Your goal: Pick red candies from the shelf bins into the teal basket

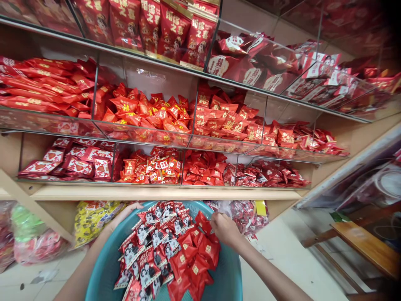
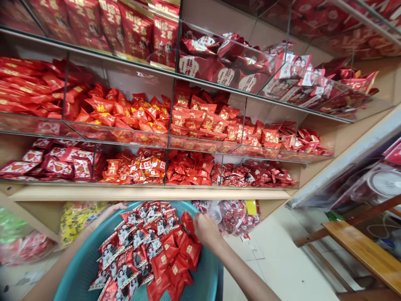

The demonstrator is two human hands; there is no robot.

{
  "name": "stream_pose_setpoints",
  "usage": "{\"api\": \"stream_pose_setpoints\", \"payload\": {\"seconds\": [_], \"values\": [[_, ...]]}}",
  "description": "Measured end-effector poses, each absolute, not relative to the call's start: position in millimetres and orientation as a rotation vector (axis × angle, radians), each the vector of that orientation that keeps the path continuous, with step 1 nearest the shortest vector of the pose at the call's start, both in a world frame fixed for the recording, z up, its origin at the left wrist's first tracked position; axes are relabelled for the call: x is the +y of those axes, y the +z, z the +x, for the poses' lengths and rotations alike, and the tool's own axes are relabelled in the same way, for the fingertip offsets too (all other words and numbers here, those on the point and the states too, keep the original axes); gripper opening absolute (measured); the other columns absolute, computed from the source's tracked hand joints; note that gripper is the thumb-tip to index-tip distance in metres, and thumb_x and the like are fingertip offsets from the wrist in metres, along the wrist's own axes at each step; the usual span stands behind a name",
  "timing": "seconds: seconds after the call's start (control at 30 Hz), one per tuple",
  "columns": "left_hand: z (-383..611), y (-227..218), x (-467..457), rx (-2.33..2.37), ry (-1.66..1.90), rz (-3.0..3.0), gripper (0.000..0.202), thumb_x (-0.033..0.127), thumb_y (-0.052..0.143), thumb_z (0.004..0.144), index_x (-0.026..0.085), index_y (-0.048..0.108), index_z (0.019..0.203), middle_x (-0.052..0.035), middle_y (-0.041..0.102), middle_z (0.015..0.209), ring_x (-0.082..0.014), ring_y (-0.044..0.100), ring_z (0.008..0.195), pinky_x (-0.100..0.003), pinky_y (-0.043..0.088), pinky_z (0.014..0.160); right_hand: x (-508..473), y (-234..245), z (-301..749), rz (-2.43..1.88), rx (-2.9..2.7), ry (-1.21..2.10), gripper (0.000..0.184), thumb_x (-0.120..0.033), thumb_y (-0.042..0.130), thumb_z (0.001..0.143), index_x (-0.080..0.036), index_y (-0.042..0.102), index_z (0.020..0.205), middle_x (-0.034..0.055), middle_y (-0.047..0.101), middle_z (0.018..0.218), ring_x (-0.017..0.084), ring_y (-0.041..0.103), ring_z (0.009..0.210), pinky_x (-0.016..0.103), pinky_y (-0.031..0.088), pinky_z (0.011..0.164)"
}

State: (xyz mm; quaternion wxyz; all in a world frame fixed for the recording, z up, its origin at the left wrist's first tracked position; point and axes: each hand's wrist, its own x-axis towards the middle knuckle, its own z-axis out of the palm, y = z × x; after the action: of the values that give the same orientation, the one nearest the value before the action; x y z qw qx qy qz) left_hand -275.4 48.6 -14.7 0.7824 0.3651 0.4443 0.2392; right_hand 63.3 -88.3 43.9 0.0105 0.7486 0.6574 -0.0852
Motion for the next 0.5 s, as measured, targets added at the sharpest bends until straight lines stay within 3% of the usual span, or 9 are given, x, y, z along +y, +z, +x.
{"api": "stream_pose_setpoints", "payload": {"seconds": [0.2,0.5], "values": [[-278,-29,55,0.905,0.487,0.717,0.022,0.035,0.063,0.067,0.016,0.065,0.076,-0.0049,0.068,0.068,-0.0223,0.062,0.063,-0.030,0.049,0.067,-87,45,51,2.292,1.968,-0.236,0.030,-0.015,0.032,0.089,-0.013,0.061,0.096,0.0144,0.065,0.095,0.026,0.063,0.090,0.031,0.042,0.069],[-270,0,41,0.928,0.485,0.752,0.022,0.035,0.061,0.062,0.019,0.066,0.076,-0.0031,0.070,0.075,-0.0264,0.064,0.074,-0.032,0.050,0.071,-86,53,48,2.247,1.936,-0.260,0.030,-0.012,0.036,0.085,-0.012,0.064,0.096,0.0172,0.066,0.097,0.028,0.063,0.093,0.035,0.046,0.072]]}}
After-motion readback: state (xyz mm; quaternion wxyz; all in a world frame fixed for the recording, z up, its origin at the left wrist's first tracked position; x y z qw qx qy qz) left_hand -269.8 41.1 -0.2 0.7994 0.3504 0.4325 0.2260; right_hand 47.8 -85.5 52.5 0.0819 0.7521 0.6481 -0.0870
